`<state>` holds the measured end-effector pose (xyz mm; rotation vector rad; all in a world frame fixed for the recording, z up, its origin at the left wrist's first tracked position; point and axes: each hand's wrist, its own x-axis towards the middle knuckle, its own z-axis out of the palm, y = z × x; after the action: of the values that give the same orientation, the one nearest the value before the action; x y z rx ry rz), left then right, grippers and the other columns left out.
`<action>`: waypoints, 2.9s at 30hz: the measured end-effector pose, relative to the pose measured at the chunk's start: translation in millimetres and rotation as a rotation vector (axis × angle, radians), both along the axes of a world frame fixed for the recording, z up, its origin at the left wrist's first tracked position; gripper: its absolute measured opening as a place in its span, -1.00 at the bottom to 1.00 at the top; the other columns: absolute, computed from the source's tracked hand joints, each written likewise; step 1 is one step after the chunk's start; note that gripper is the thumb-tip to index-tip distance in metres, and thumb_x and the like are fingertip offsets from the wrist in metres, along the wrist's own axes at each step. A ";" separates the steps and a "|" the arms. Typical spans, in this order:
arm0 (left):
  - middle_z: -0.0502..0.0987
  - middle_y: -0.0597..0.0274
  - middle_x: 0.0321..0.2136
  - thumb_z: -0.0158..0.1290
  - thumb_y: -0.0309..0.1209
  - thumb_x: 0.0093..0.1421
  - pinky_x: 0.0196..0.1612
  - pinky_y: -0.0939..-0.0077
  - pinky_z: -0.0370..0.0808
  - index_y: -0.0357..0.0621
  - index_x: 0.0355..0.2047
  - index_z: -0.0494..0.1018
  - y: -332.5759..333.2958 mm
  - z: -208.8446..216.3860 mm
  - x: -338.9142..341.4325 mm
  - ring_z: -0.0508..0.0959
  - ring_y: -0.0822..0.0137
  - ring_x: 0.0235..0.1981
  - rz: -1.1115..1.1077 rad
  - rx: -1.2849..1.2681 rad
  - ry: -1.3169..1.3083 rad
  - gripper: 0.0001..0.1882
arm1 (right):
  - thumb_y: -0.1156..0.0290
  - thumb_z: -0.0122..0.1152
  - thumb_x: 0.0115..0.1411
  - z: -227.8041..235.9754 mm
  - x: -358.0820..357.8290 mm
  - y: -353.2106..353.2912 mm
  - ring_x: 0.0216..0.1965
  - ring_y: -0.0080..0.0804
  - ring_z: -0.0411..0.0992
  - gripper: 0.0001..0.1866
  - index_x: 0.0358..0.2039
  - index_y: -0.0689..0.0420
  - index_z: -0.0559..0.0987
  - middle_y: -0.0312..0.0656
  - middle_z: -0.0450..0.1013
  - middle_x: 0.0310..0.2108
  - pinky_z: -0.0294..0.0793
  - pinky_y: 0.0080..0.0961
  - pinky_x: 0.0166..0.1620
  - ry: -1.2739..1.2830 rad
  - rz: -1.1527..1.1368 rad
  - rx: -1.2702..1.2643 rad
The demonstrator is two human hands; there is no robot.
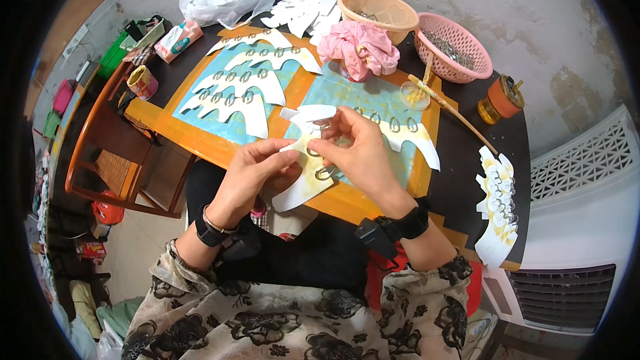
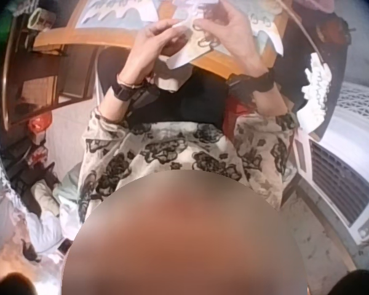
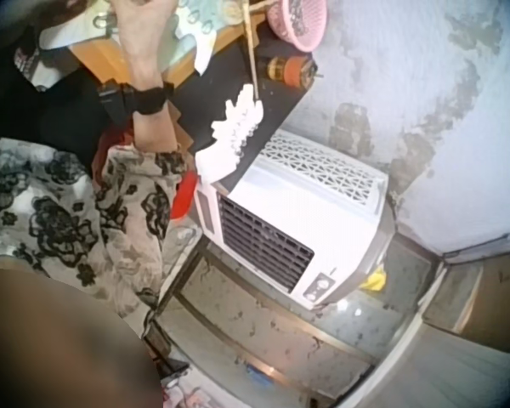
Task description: Attaching metal eyelets to shoe upper components by hand at a workstation.
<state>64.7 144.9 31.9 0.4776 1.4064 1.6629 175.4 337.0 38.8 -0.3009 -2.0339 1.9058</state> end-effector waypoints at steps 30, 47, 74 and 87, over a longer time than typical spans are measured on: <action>0.62 0.40 -0.39 0.33 -0.44 0.33 -0.40 0.72 0.51 -0.20 0.03 0.63 10.5 5.4 11.7 0.53 0.62 -0.50 -0.002 -0.017 -0.040 -0.71 | 0.55 0.48 0.22 3.3 3.4 1.6 -0.34 -0.65 0.48 -0.67 -0.05 0.28 0.56 -0.28 0.54 -0.25 0.58 -0.65 -0.35 0.013 0.024 -0.122; 0.70 0.32 -0.27 0.31 -0.54 0.30 -0.34 0.65 0.52 -0.05 -0.03 0.55 8.4 -9.0 19.9 0.62 0.55 -0.40 0.115 0.055 -0.210 -0.73 | 0.53 0.48 0.23 5.6 4.9 -1.4 -0.42 -0.60 0.54 -0.68 -0.08 0.27 0.53 -0.21 0.55 -0.29 0.56 -0.65 -0.35 -0.022 0.066 -0.220; 0.61 0.34 -0.07 0.20 -0.52 0.37 -0.11 0.66 0.45 -0.09 0.12 0.37 12.4 -11.3 43.4 0.55 0.59 -0.17 0.297 0.333 -0.447 -0.63 | 0.48 0.51 0.14 16.1 12.2 -15.4 -0.32 -0.23 0.52 -0.85 -0.30 0.18 0.69 -0.18 0.43 -0.29 0.50 -0.33 -0.26 0.240 -0.126 0.925; 0.62 0.30 -0.11 0.19 -0.51 0.40 -0.20 0.57 0.47 -0.02 0.01 0.36 12.1 -13.4 51.7 0.57 0.52 -0.26 0.188 0.398 -0.521 -0.72 | 0.42 0.46 0.22 33.3 17.1 -6.0 -0.25 -0.32 0.52 -0.84 -0.26 0.23 0.74 -0.16 0.49 -0.25 0.50 -0.42 -0.19 -0.011 0.040 0.668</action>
<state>116.4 157.0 18.5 0.1081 0.7583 2.0462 192.5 331.0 72.1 -0.0963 -2.5428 1.1357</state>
